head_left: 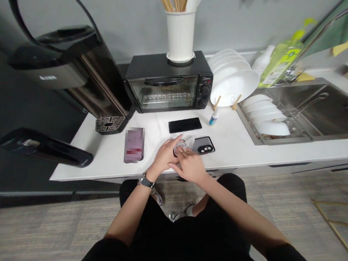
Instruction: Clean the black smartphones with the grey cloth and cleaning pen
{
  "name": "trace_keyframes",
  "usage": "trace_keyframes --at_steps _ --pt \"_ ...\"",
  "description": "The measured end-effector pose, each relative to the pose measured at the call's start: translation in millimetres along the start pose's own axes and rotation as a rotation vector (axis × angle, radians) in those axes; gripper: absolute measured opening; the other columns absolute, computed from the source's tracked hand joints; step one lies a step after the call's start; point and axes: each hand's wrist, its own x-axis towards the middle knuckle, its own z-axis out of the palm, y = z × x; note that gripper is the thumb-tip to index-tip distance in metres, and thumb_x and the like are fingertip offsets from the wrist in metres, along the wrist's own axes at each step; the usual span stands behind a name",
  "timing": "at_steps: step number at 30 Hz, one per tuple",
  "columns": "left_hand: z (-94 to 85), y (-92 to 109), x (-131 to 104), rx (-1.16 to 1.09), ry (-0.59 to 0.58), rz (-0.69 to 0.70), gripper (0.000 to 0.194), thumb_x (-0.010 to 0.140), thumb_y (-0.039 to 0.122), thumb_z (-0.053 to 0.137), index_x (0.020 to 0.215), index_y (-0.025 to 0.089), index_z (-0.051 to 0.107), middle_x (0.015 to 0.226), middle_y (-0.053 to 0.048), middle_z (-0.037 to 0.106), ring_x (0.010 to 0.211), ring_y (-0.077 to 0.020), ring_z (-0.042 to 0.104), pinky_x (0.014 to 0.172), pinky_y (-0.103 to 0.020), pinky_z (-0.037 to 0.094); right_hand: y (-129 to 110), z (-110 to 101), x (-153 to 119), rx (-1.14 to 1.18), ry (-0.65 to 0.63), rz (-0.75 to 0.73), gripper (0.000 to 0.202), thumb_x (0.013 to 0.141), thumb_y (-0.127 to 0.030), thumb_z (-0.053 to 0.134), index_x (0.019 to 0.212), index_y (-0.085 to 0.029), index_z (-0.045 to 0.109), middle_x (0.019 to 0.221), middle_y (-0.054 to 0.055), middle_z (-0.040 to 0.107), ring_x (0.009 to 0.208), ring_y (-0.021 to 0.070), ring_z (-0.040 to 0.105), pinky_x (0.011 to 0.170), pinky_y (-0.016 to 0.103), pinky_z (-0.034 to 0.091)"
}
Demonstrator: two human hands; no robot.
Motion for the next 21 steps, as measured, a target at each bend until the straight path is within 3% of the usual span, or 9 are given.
trace_keyframes --at_steps 3,7,13,16,21 --pt "-0.6 1.3 -1.9 0.016 0.011 0.033 0.095 0.083 0.021 0.082 0.165 0.024 0.034 0.141 -0.009 0.068 0.125 -0.0299 0.060 0.111 -0.044 0.049 0.5 -7.8 -10.3 0.080 -0.015 -0.032 0.058 0.105 -0.060 0.053 0.130 -0.011 0.070 0.137 0.018 0.072 0.121 0.0300 0.073 0.112 0.045 0.052" --pt "0.3 3.0 -3.4 0.043 0.023 0.044 0.105 0.079 0.034 0.091 0.165 0.025 0.032 0.141 -0.010 0.067 0.127 -0.0315 0.060 0.110 -0.047 0.047 30.7 -26.3 -37.5 0.073 -0.012 -0.029 0.045 0.108 -0.050 0.052 0.136 -0.018 0.068 0.140 0.011 0.072 0.125 0.0261 0.071 0.114 0.044 0.051" --pt "0.0 4.5 0.2 0.019 0.011 0.037 0.108 0.077 0.037 0.093 0.165 0.029 0.032 0.143 -0.008 0.067 0.127 -0.0312 0.060 0.111 -0.048 0.046 74.2 -41.8 -64.5 -0.135 0.063 0.090 0.052 0.110 -0.046 0.047 0.150 -0.015 0.057 0.148 0.015 0.065 0.136 0.0308 0.064 0.121 0.056 0.041" --pt "-1.8 7.0 1.8 0.007 0.006 0.041 0.106 0.078 0.036 0.093 0.165 0.028 0.033 0.142 -0.008 0.068 0.127 -0.0307 0.060 0.112 -0.048 0.047 74.8 -34.7 -55.5 -0.146 0.096 0.140 0.059 0.109 -0.052 0.046 0.151 -0.011 0.055 0.148 0.019 0.065 0.137 0.0335 0.062 0.124 0.059 0.035" --pt "-1.1 4.3 1.3 -0.006 0.012 0.055 0.104 0.079 0.035 0.091 0.165 0.029 0.033 0.142 -0.008 0.068 0.126 -0.0301 0.060 0.111 -0.048 0.048 42.8 -6.5 -19.0 -0.129 0.146 0.229 0.071 0.106 -0.059 0.045 0.142 0.001 0.060 0.143 0.031 0.064 0.131 0.0402 0.065 0.116 0.056 0.046"
